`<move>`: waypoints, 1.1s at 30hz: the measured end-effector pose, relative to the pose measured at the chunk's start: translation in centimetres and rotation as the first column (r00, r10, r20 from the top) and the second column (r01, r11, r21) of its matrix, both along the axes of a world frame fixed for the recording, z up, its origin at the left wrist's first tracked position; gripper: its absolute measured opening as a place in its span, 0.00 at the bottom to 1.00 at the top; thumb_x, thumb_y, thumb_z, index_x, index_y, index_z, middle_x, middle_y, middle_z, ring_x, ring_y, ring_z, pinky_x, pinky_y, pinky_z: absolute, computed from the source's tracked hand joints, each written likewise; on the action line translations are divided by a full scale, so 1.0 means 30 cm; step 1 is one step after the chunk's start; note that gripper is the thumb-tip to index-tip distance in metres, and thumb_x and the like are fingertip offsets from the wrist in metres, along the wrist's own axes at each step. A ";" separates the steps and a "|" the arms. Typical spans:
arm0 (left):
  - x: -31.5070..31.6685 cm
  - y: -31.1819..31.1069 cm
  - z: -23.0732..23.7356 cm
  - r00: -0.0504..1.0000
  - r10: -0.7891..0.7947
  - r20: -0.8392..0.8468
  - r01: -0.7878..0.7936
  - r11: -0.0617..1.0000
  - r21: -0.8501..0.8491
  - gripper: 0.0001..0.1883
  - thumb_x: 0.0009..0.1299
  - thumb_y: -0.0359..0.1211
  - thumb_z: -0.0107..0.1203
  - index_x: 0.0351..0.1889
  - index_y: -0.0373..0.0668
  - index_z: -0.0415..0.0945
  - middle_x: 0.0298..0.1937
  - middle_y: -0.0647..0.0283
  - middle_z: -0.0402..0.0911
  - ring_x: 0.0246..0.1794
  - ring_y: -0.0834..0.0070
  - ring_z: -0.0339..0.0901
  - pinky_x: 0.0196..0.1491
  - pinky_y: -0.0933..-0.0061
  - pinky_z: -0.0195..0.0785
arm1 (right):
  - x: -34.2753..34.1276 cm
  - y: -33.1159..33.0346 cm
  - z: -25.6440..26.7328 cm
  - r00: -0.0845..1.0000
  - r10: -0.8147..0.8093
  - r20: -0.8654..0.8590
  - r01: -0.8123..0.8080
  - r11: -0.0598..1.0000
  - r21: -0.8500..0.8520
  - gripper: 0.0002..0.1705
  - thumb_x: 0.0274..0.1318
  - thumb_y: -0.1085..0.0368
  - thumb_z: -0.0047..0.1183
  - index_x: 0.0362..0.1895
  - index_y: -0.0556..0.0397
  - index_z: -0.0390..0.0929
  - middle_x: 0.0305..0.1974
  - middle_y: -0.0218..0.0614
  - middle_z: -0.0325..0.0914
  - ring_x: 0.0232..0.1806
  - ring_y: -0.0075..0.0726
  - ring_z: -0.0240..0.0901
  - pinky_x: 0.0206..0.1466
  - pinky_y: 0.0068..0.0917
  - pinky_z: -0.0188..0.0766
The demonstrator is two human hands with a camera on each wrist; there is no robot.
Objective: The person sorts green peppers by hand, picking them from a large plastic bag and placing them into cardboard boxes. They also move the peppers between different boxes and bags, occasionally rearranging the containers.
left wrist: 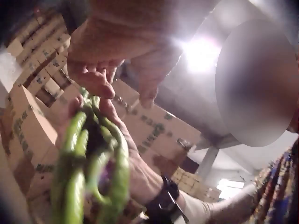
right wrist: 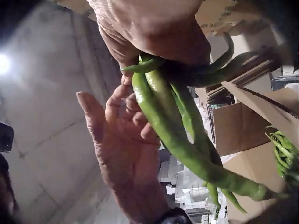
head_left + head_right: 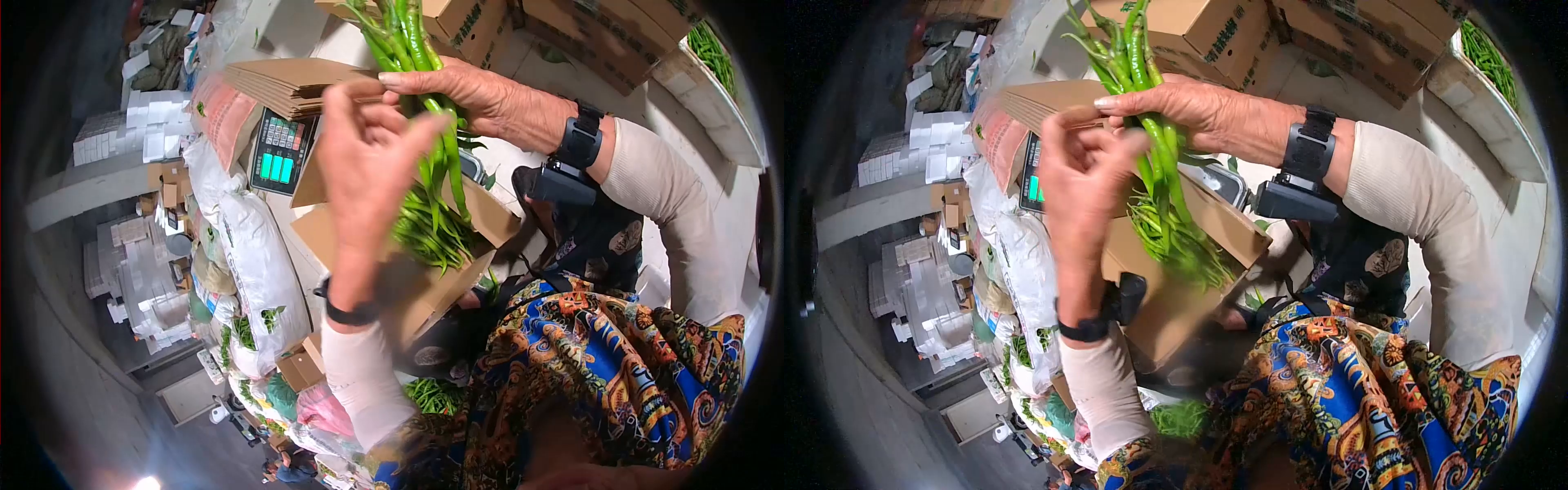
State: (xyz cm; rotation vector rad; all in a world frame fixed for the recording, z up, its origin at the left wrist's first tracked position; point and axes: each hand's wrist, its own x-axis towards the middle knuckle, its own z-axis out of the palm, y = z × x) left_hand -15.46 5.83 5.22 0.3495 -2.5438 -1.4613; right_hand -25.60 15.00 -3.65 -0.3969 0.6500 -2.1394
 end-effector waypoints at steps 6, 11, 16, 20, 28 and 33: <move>0.043 0.026 -0.163 0.999 -0.005 -0.047 -0.012 0.935 -0.353 0.23 0.53 0.31 0.70 0.43 0.34 0.71 0.25 0.70 0.73 0.22 0.87 0.64 0.26 0.85 0.62 | 0.015 0.001 -0.004 1.000 -0.029 0.007 0.027 0.971 0.239 0.21 0.52 0.50 0.63 0.39 0.52 0.73 0.31 0.29 0.75 0.30 0.21 0.74 0.32 0.22 0.76; 0.086 -0.040 -0.152 0.996 0.087 -0.024 -0.086 0.995 0.058 0.09 0.66 0.31 0.59 0.40 0.35 0.76 0.26 0.72 0.74 0.24 0.88 0.66 0.28 0.86 0.60 | -0.026 -0.016 -0.020 0.996 -0.084 0.004 0.082 0.980 0.179 0.20 0.53 0.50 0.62 0.38 0.52 0.73 0.31 0.29 0.76 0.28 0.23 0.74 0.32 0.23 0.78; 0.164 -0.169 -0.166 0.987 0.146 0.066 -0.159 0.827 0.540 0.16 0.68 0.37 0.57 0.46 0.33 0.77 0.32 0.69 0.76 0.31 0.87 0.70 0.31 0.86 0.60 | -0.073 0.035 -0.031 0.999 -0.027 0.038 0.017 0.968 0.252 0.19 0.49 0.63 0.64 0.42 0.59 0.75 0.32 0.36 0.78 0.34 0.30 0.80 0.41 0.24 0.81; 0.264 -0.279 -0.163 0.972 0.111 0.207 -0.195 0.874 0.445 0.18 0.70 0.33 0.53 0.54 0.32 0.72 0.35 0.67 0.77 0.33 0.84 0.72 0.35 0.85 0.65 | -0.094 0.054 -0.060 0.996 0.094 -0.005 -0.091 0.975 0.201 0.13 0.52 0.71 0.58 0.42 0.63 0.75 0.35 0.42 0.80 0.36 0.33 0.81 0.44 0.26 0.81; 0.455 -0.503 -0.299 0.859 0.274 0.433 -0.334 0.940 0.068 0.19 0.67 0.34 0.57 0.53 0.33 0.73 0.34 0.67 0.76 0.31 0.83 0.72 0.32 0.82 0.69 | -0.062 0.067 0.013 0.911 0.350 0.220 -0.375 0.924 0.082 0.12 0.54 0.74 0.52 0.41 0.71 0.75 0.35 0.48 0.80 0.35 0.38 0.81 0.39 0.26 0.82; 0.470 -0.516 -0.477 0.925 0.299 0.234 -0.094 0.778 -0.621 0.18 0.65 0.35 0.58 0.50 0.33 0.74 0.33 0.62 0.78 0.32 0.74 0.77 0.34 0.69 0.71 | -0.046 0.026 -0.034 0.921 0.387 0.040 -0.388 0.921 0.037 0.18 0.55 0.70 0.53 0.49 0.66 0.69 0.39 0.46 0.78 0.40 0.36 0.80 0.47 0.30 0.80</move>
